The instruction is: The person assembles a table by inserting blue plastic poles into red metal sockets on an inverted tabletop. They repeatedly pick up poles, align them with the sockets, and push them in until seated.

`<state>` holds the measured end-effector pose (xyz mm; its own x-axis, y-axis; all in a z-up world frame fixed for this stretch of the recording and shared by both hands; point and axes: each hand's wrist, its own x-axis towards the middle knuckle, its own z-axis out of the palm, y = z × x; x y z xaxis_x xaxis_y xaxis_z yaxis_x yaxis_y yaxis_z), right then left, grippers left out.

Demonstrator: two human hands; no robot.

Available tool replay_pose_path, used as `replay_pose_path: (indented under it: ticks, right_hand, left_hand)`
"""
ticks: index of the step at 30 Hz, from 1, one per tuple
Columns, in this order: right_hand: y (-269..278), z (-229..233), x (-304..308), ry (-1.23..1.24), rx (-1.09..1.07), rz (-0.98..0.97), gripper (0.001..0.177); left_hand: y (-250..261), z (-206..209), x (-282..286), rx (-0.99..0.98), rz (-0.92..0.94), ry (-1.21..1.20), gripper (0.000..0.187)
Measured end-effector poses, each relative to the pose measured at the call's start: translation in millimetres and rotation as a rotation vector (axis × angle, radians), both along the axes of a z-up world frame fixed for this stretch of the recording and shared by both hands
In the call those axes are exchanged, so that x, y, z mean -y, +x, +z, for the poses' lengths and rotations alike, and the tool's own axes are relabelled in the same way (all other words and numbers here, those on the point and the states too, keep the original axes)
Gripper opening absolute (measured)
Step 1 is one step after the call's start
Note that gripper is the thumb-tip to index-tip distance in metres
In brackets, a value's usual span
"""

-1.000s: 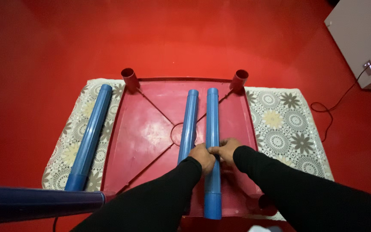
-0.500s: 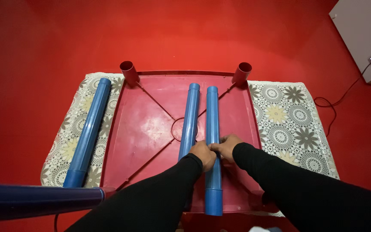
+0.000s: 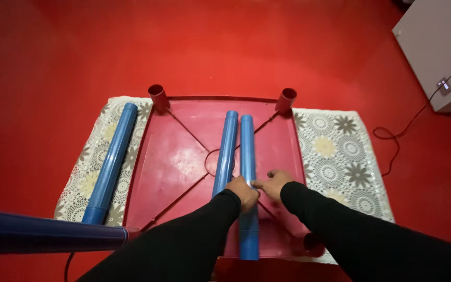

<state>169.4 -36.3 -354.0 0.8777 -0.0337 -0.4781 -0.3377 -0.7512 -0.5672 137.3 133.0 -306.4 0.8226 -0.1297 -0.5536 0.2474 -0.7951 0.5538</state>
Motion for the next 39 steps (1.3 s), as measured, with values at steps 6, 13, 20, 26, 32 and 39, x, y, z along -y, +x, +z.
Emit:
replay_pose_path:
  ticks: [6, 13, 20, 26, 32, 39]
  right_hand:
    - [-22, 74, 13, -0.151, 0.125, 0.099, 0.096]
    - [-78, 207, 5, -0.353, 0.331, 0.282, 0.091]
    - [-126, 281, 7, -0.447, 0.214, 0.303, 0.099]
    - [-145, 314, 24, -0.477, 0.031, 0.292, 0.110]
    - [-144, 326, 26, -0.511, -0.001, 0.324, 0.117]
    - [-134, 333, 22, -0.529, 0.156, 0.413, 0.116]
  left_hand:
    - [-19, 78, 11, 0.094, 0.003, 0.007, 0.061]
    - [-78, 205, 17, 0.266, -0.185, 0.126, 0.065]
    - [-102, 253, 16, 0.407, -0.278, 0.286, 0.085]
    - [-114, 265, 16, 0.358, -0.281, 0.306, 0.089]
    - [-117, 273, 15, 0.380, -0.251, 0.332, 0.092]
    - [-123, 279, 10, 0.405, -0.202, 0.388, 0.098]
